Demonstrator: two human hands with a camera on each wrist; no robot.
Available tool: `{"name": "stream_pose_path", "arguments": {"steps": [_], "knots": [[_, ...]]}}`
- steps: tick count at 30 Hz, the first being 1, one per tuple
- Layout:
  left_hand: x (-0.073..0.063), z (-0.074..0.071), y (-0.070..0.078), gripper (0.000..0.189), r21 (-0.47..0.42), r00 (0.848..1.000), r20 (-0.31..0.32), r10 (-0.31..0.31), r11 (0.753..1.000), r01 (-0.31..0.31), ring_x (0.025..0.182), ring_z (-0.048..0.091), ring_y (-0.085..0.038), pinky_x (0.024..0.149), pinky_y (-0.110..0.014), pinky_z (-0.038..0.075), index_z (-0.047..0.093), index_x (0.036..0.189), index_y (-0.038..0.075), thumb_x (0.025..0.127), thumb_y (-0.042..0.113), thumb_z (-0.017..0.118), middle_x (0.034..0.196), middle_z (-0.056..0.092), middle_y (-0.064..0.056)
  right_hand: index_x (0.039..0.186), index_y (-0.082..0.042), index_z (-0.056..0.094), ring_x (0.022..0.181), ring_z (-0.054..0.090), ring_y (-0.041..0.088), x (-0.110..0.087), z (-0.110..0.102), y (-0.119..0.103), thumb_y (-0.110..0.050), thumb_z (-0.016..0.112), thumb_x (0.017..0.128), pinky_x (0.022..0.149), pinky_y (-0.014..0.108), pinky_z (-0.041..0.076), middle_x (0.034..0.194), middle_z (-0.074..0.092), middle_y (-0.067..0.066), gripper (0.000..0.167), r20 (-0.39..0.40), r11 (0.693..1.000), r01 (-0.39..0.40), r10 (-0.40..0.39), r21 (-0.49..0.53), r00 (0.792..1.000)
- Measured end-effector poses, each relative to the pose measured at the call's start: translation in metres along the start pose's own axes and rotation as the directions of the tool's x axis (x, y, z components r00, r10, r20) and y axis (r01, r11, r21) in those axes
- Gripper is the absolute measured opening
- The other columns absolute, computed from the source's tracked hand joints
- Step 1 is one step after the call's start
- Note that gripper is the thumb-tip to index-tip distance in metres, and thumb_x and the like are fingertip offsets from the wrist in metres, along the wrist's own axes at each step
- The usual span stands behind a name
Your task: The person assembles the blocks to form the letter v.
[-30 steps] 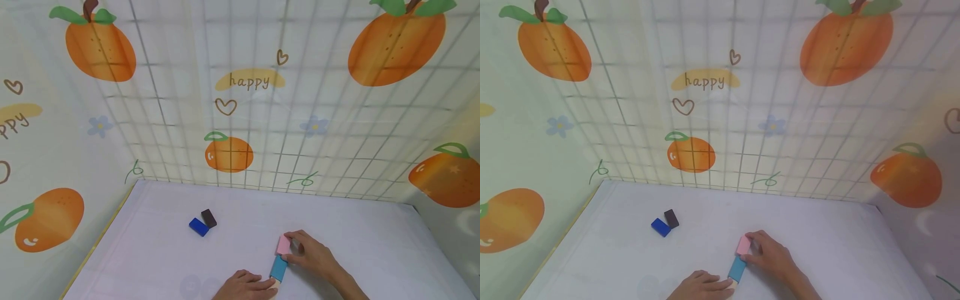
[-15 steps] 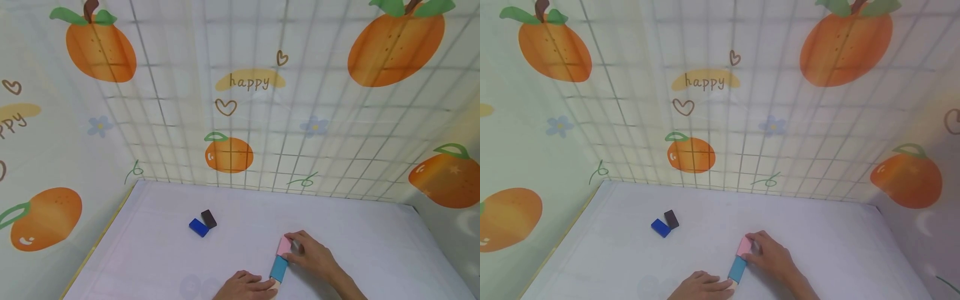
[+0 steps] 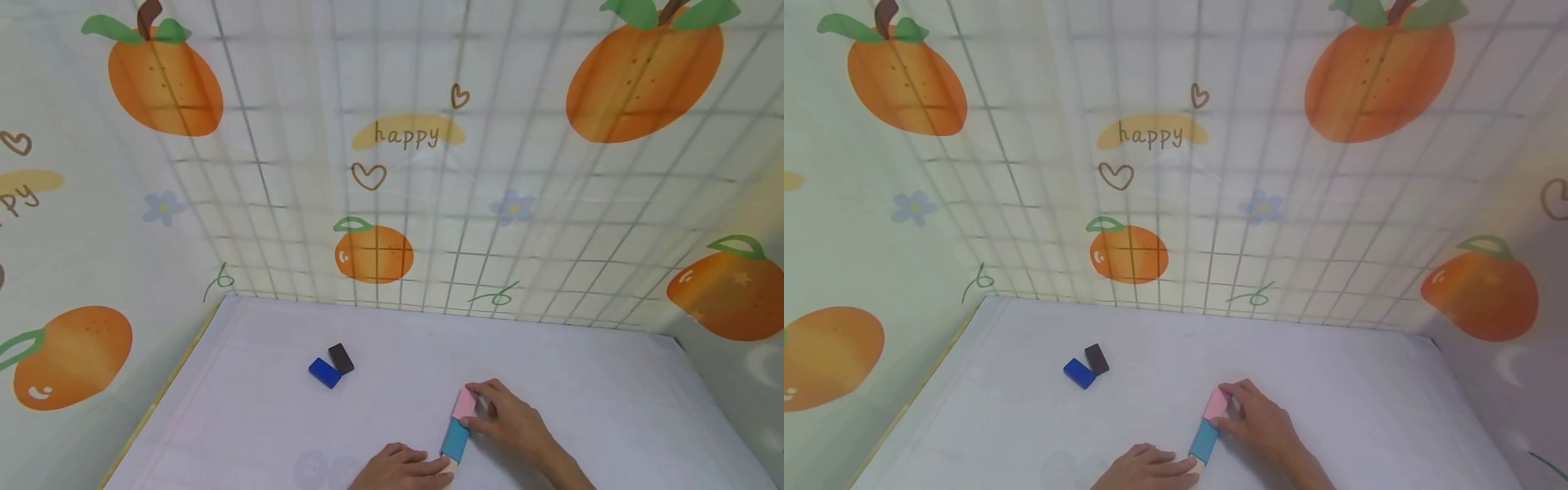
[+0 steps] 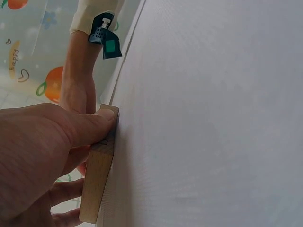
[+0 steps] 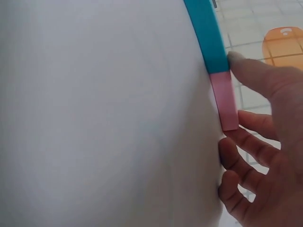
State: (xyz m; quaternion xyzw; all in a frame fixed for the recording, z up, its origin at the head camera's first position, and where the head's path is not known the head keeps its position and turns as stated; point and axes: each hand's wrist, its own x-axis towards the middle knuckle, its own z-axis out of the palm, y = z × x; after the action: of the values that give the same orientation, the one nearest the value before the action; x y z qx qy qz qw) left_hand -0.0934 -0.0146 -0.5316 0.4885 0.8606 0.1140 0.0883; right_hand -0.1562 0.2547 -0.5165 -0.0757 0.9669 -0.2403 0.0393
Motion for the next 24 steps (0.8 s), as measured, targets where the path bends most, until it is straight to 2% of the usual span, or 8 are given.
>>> {"name": "stream_pose_path", "arguments": {"steps": [9, 24], "knots": [[0.0004, -0.0010, -0.0016, 0.060, 0.024, 1.000, 0.017, 0.016, 1.000, -0.016, 0.134, 0.046, -0.004, 0.106, -0.031, 0.041, 0.040, 0.156, 0.033, 0.102, 0.059, 0.046, 0.157, 0.033, 0.022, 0.130, -0.014, 0.066, 0.078, 0.047, 0.012, -0.0020, 0.0002, -0.0008, -0.045, 0.086, 0.077, 0.061, 0.030, 0.042, 0.115, 0.061, -0.002, 0.064, -0.011, 1.000, -0.001, 0.001, -0.014, 1.000], [0.0006, 0.0001, -0.0010, 0.062, 0.037, 1.000, 0.004, 0.012, 0.999, -0.012, 0.133, 0.046, -0.002, 0.105, -0.030, 0.041, 0.038, 0.157, 0.035, 0.101, 0.060, 0.046, 0.157, 0.032, 0.023, 0.131, -0.016, 0.066, 0.077, 0.047, 0.011, -0.0033, 0.0019, 0.0011, -0.046, 0.085, 0.078, 0.060, 0.029, 0.042, 0.115, 0.060, -0.003, 0.064, -0.027, 1.000, 0.010, -0.010, -0.012, 1.000]]}}
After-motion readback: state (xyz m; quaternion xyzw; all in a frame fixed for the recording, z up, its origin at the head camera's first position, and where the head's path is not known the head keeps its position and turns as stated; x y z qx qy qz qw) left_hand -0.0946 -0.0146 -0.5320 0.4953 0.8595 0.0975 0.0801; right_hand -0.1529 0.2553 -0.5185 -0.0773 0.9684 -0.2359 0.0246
